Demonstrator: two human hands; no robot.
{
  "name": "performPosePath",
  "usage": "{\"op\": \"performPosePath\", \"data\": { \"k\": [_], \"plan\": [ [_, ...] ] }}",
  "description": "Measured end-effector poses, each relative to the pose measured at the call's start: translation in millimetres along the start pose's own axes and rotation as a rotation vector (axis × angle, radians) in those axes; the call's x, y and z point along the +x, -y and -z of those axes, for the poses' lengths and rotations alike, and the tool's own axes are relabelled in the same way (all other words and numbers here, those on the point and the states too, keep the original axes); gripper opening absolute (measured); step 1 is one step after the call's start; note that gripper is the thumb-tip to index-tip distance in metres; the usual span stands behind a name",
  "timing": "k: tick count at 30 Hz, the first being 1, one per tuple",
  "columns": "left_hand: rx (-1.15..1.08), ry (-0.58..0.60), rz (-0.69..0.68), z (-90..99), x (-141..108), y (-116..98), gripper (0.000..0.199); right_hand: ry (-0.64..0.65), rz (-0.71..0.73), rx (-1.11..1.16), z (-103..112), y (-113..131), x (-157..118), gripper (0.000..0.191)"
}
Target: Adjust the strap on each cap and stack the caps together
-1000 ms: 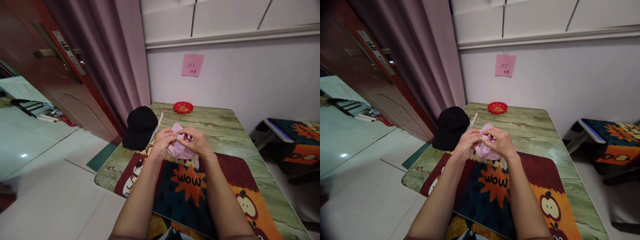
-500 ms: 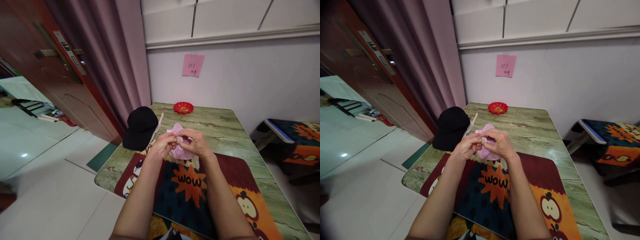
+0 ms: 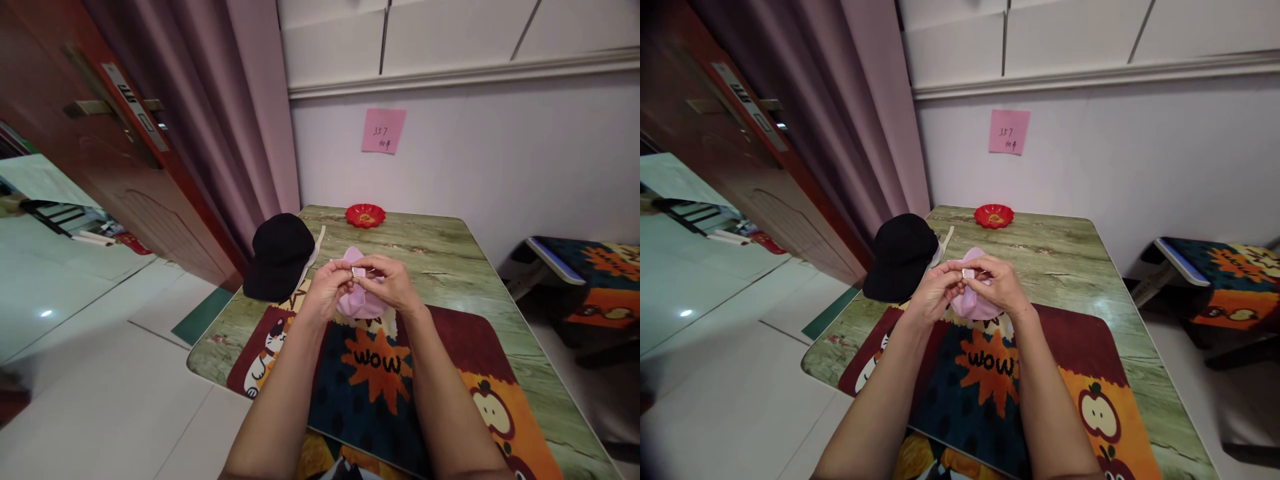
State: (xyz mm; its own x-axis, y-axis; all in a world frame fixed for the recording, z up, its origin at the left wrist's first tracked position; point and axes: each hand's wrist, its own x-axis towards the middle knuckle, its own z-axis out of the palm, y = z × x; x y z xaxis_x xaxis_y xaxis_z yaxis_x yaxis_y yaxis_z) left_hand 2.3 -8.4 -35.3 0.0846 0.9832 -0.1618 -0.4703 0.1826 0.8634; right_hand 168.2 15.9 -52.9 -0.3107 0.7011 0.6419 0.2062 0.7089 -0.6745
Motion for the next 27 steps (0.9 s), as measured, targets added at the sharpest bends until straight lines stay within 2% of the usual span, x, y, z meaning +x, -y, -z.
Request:
{"op": "performPosePath", "data": {
  "k": [4,13,17,21,24,27],
  "plan": [
    [0.104,-0.011,-0.032,-1.0,-4,-3,0.024,-0.018,0.006,-0.026,2,-5,0,0.024],
    [0.277,0.019,-0.077,5.0,-8,-8,0.037,-0.021,0.016,-0.049,7,-3,-1,0.020],
    [0.333,0.045,-0.108,5.0,-6,-6,0.034,-0.002,0.005,-0.062,9,1,-1,0.018],
    [0.296,0.067,-0.110,1.7,-3,-4,0.023,0.004,0.016,-0.078,7,5,0,0.018],
    [0.225,0.087,-0.035,0.2,-2,-3,0.019,-0.002,0.044,-0.112,3,8,0,0.020],
    [0.146,0.059,0.032,-0.6,0,-2,0.014,-0.009,0.052,-0.163,-1,10,1,0.019]
  ]
}}
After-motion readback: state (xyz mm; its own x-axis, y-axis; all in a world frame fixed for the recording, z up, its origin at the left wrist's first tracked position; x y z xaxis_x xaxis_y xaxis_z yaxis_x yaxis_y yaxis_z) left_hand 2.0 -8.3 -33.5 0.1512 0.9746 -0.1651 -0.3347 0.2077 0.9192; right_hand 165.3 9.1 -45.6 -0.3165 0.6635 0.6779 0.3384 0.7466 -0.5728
